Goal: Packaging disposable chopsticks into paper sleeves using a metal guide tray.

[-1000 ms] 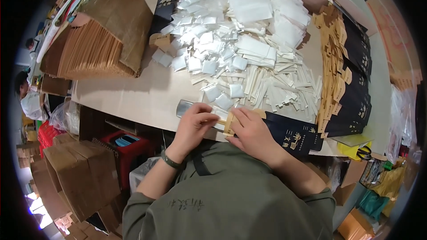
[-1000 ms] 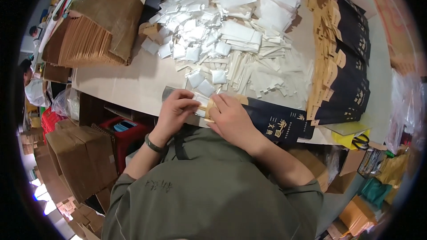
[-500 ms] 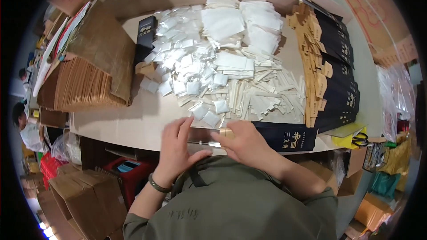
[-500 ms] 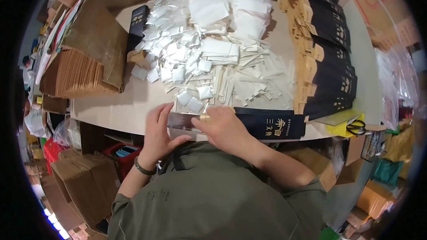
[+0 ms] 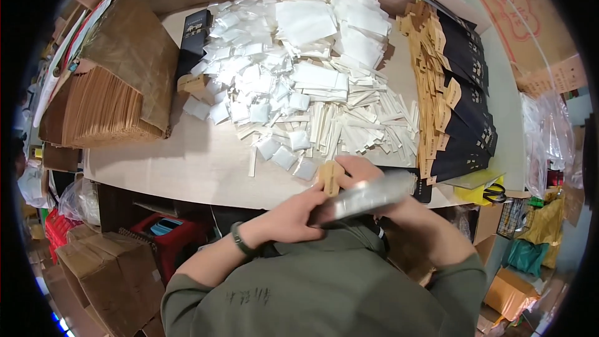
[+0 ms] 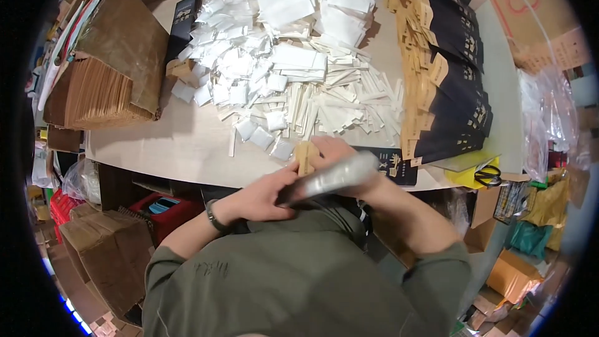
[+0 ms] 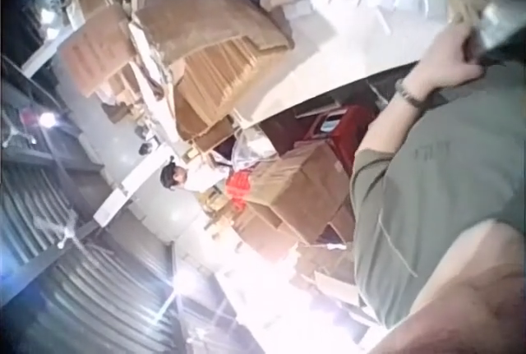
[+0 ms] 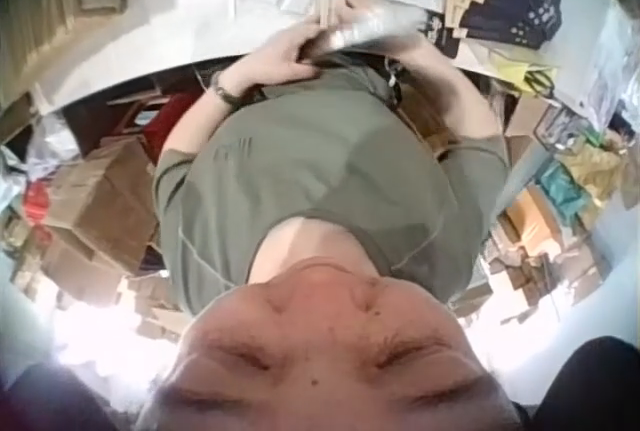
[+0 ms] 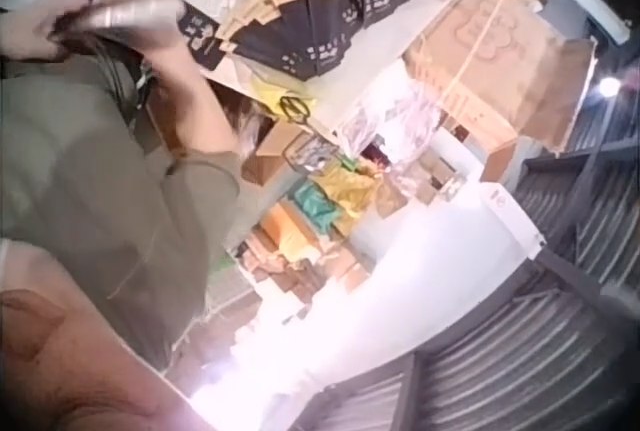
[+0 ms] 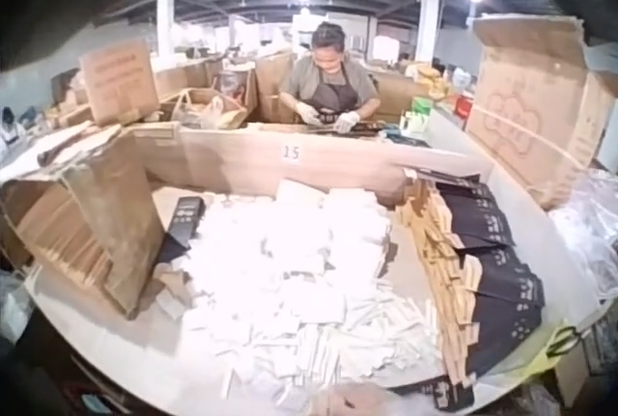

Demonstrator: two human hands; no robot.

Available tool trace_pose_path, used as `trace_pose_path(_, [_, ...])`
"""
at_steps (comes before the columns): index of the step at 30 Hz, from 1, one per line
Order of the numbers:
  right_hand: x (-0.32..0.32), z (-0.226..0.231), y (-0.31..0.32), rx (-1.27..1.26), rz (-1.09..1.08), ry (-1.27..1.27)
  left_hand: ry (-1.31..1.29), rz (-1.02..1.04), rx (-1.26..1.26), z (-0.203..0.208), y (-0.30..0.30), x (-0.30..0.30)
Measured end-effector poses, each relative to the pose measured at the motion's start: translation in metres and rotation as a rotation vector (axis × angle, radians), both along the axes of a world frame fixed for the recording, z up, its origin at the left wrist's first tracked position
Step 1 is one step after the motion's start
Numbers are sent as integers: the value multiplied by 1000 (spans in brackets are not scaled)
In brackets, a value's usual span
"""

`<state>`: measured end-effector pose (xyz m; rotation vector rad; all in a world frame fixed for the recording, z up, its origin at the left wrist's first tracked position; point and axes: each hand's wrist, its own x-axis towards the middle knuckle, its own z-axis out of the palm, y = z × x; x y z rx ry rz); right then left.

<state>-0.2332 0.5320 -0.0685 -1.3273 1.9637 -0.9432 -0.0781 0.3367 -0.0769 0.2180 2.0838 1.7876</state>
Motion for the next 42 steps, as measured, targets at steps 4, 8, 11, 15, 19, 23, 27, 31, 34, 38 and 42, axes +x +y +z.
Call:
trace_pose_path(4, [19,8,-27,190,88,347,-83,194,-109,16,-16,2])
trace_pose_path(8, [33,-4,-31,208,-248,482,-11,641,-697,-9,-47,27])
trace_pose_path(11, [38,-9,-41,317,-362,365,100,569,-787,-11,-54,38])
trace_pose_path(15, [32,-13,-50,269,-389,259,76,359,-852,-5,-65,58])
trace_pose_path(19, [53,-21,-71,205,-334,274,182,216,-916,4,-76,46])
trace_pose_path(23, [41,-8,-79,109,-242,32,547,283,-851,13,-87,13])
trace_pose_path(27, [-39,-8,-45,10,-458,595,412,716,-1028,-14,-154,-1])
trace_pose_path(31, [-70,-12,-37,377,-388,403,388,688,-862,-25,-187,-22])
trace_pose_path(34, [-69,-12,-35,228,-317,495,352,711,-923,-20,-186,-19])
trace_pose_path(38, [-80,-2,-57,102,-384,438,542,916,-1050,-10,-170,-6])
trace_pose_path(42, [-108,4,-114,7,-334,508,259,375,-801,-6,-102,39])
